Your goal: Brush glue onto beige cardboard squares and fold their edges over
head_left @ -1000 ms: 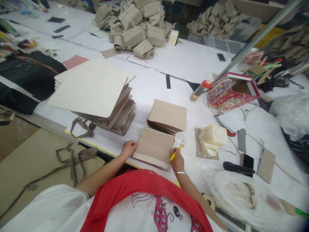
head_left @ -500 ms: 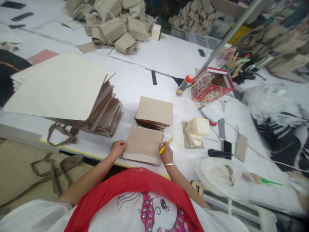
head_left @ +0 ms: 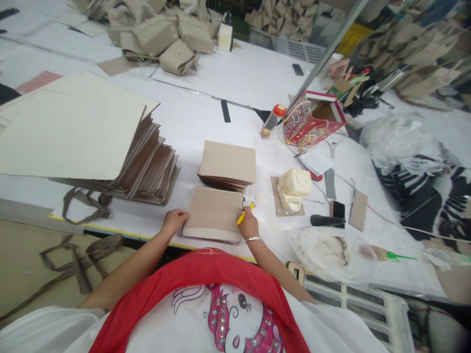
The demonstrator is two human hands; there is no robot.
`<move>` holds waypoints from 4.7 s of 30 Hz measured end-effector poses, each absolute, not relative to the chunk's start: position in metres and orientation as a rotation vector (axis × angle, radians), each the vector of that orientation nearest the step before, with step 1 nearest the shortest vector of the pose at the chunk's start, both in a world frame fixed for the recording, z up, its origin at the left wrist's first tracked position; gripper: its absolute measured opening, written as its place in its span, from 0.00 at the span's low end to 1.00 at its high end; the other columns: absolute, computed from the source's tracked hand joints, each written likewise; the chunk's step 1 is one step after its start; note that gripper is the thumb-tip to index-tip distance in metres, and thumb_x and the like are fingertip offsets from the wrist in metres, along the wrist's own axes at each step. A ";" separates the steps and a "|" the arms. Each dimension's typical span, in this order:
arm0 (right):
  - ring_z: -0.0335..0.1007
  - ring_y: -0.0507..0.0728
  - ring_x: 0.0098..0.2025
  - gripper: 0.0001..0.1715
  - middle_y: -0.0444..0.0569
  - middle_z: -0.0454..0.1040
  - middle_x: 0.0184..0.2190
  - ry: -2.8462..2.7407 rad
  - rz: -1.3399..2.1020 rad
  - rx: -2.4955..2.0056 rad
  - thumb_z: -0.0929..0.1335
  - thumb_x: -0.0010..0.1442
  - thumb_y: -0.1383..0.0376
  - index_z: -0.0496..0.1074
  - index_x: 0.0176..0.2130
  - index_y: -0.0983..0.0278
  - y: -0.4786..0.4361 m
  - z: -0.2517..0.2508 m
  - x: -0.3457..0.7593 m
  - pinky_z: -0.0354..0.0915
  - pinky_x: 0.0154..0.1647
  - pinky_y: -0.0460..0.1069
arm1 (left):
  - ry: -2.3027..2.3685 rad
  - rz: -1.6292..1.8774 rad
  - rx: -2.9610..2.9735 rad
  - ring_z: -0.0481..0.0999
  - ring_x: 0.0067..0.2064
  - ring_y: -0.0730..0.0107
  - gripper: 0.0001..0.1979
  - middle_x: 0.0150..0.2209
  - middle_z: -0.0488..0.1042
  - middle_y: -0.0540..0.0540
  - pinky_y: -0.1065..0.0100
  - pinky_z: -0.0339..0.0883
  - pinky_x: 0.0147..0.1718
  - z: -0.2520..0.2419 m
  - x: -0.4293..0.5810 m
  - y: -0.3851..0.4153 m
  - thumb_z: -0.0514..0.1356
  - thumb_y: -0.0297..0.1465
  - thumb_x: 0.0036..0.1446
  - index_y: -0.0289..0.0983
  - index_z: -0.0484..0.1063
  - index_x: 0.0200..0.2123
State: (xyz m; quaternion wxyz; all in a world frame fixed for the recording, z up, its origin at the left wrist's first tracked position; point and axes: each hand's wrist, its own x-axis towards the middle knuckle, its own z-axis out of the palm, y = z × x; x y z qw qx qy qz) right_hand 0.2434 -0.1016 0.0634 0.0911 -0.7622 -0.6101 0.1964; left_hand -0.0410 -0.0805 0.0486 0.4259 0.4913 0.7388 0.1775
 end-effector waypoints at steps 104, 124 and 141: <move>0.67 0.57 0.37 0.16 0.54 0.71 0.33 -1.688 0.300 -2.358 0.63 0.60 0.62 0.66 0.45 0.68 -0.151 0.040 0.369 0.62 0.39 0.50 | 1.290 -0.195 2.595 0.60 0.53 0.53 0.19 0.58 0.62 0.44 0.55 0.58 0.45 0.080 0.035 -0.094 0.53 0.37 0.58 0.44 0.65 0.53; 0.56 0.56 0.30 0.10 0.47 0.62 0.24 -2.050 -0.203 -1.893 0.59 0.61 0.68 0.67 0.40 0.66 -0.145 0.052 0.314 0.53 0.32 0.49 | 1.348 0.474 1.642 0.72 0.38 0.66 0.39 0.48 0.67 0.38 0.63 0.69 0.38 0.095 0.091 -0.092 0.65 0.41 0.43 0.34 0.55 0.57; 0.69 0.57 0.35 0.13 0.50 0.69 0.33 -1.908 0.513 -1.593 0.61 0.60 0.56 0.59 0.40 0.63 -0.117 0.099 0.230 0.64 0.34 0.50 | 1.107 0.862 0.646 0.67 0.25 0.78 0.18 0.24 0.69 0.50 0.77 0.60 0.19 0.115 0.044 -0.076 0.69 0.39 0.36 0.32 0.72 0.28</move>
